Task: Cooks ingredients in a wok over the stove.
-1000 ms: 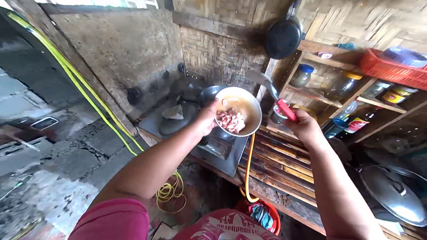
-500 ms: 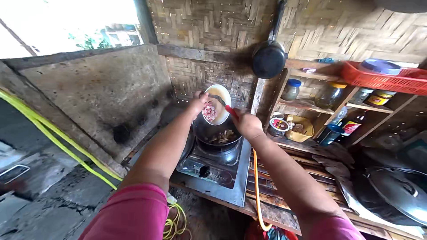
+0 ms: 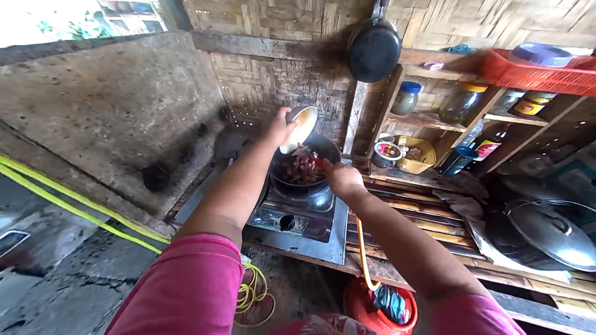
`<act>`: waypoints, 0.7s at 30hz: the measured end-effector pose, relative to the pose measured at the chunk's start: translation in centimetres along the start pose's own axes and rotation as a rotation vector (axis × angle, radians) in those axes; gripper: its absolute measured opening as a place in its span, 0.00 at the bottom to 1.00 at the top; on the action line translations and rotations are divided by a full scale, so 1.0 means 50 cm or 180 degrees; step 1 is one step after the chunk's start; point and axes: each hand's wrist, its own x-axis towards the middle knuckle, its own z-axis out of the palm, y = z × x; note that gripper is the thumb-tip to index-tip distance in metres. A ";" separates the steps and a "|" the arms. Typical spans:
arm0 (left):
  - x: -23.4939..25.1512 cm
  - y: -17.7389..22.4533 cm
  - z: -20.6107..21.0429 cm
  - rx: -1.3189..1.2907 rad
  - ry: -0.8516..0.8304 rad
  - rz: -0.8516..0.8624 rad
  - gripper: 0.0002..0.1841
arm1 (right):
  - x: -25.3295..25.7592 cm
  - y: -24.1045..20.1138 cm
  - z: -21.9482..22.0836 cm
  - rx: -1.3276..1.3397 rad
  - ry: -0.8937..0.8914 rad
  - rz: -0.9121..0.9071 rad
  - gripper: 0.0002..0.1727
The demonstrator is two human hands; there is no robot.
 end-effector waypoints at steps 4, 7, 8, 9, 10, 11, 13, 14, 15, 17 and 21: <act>-0.034 0.026 -0.023 0.0592 0.0025 0.0440 0.32 | -0.010 0.025 -0.047 -0.0131 0.0189 -0.0019 0.26; -0.054 0.041 -0.040 0.0877 0.0155 0.0755 0.31 | -0.010 0.044 -0.088 -0.0146 0.0181 0.0026 0.24; -0.060 0.049 -0.046 0.0958 0.0172 0.0784 0.31 | -0.014 0.054 -0.099 -0.0120 0.0194 0.0002 0.24; -0.067 0.058 -0.052 0.0983 0.0195 0.0770 0.30 | -0.018 0.066 -0.110 -0.0045 0.0182 -0.0037 0.24; -0.074 0.067 -0.060 0.0954 0.0229 0.0712 0.30 | -0.019 0.082 -0.119 0.0121 0.0160 -0.0075 0.24; -0.082 0.079 -0.066 0.0888 0.0259 0.0595 0.31 | -0.021 0.101 -0.125 0.0431 0.0134 -0.0081 0.23; -0.100 0.101 -0.073 0.0621 0.0410 0.0215 0.32 | -0.027 0.147 -0.117 0.1537 0.0151 0.0093 0.21; -0.108 0.112 -0.075 0.0376 0.0553 -0.0049 0.32 | -0.037 0.167 -0.111 0.2268 0.0130 0.0347 0.20; -0.116 0.121 -0.074 0.0070 0.0738 -0.0338 0.32 | -0.048 0.187 -0.097 0.3135 0.0085 0.0655 0.18; -0.123 0.128 -0.057 -0.0834 0.1298 -0.0885 0.32 | -0.077 0.224 -0.090 0.4830 -0.0196 0.1262 0.19; -0.204 0.202 -0.002 -0.2614 0.1727 -0.1621 0.31 | -0.159 0.299 -0.127 0.5513 0.0370 0.0920 0.16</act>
